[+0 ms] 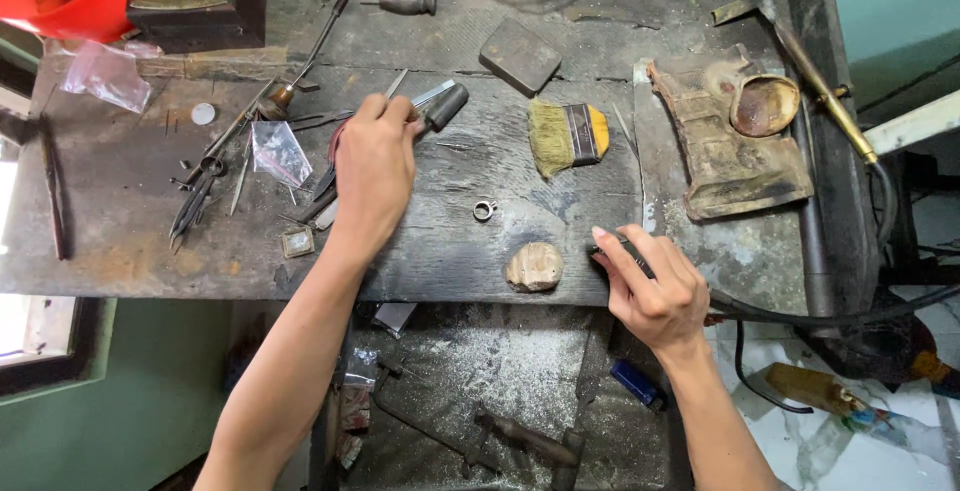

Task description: Polishing a small jewelry piece using a brush and a rotary tool on a workbench

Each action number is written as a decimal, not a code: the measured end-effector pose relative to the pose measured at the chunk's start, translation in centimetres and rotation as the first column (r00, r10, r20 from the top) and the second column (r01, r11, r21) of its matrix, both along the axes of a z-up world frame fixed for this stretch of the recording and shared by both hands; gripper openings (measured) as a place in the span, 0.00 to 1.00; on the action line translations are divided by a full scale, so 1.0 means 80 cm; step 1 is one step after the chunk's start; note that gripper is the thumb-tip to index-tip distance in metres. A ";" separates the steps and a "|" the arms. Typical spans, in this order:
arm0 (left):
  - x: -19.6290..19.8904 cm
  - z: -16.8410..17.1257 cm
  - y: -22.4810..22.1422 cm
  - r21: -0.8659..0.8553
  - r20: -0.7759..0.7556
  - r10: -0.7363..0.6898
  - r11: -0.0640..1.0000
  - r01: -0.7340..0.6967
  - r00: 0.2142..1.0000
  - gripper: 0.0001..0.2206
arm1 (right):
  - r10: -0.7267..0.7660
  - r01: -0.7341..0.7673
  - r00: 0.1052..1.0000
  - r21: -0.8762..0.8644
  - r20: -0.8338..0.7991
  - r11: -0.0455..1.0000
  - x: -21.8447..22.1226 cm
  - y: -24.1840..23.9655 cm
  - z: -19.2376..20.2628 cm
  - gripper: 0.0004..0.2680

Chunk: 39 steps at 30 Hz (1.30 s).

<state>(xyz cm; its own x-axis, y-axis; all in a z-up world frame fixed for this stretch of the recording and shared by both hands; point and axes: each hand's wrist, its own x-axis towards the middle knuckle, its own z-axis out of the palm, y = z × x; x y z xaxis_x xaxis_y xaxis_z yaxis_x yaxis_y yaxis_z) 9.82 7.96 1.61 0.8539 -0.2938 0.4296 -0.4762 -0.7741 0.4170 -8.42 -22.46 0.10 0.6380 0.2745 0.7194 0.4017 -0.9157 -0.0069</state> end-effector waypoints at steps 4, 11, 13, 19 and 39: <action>-0.002 0.019 0.023 0.022 -0.083 0.066 0.998 -0.064 0.994 0.04 | -0.005 0.005 1.000 -0.001 0.003 1.000 0.000 -0.001 -0.003 0.06; 0.004 0.030 0.062 0.136 -0.294 0.190 0.978 -0.155 0.937 0.04 | -0.017 0.017 1.000 0.008 0.003 1.000 -0.001 0.002 -0.002 0.06; -0.001 0.041 0.075 0.164 -0.309 0.201 0.974 -0.156 0.930 0.04 | -0.017 0.017 1.000 0.006 0.005 1.000 -0.001 0.003 -0.002 0.06; 0.008 0.036 0.115 0.166 -0.451 0.249 0.967 -0.193 0.857 0.05 | -0.027 0.027 1.000 0.015 -0.001 1.000 -0.001 0.004 0.003 0.07; 0.008 0.039 0.068 0.100 -0.424 0.159 0.987 -0.128 0.892 0.06 | -0.059 0.061 0.998 0.057 -0.034 0.997 -0.003 0.003 -0.008 0.07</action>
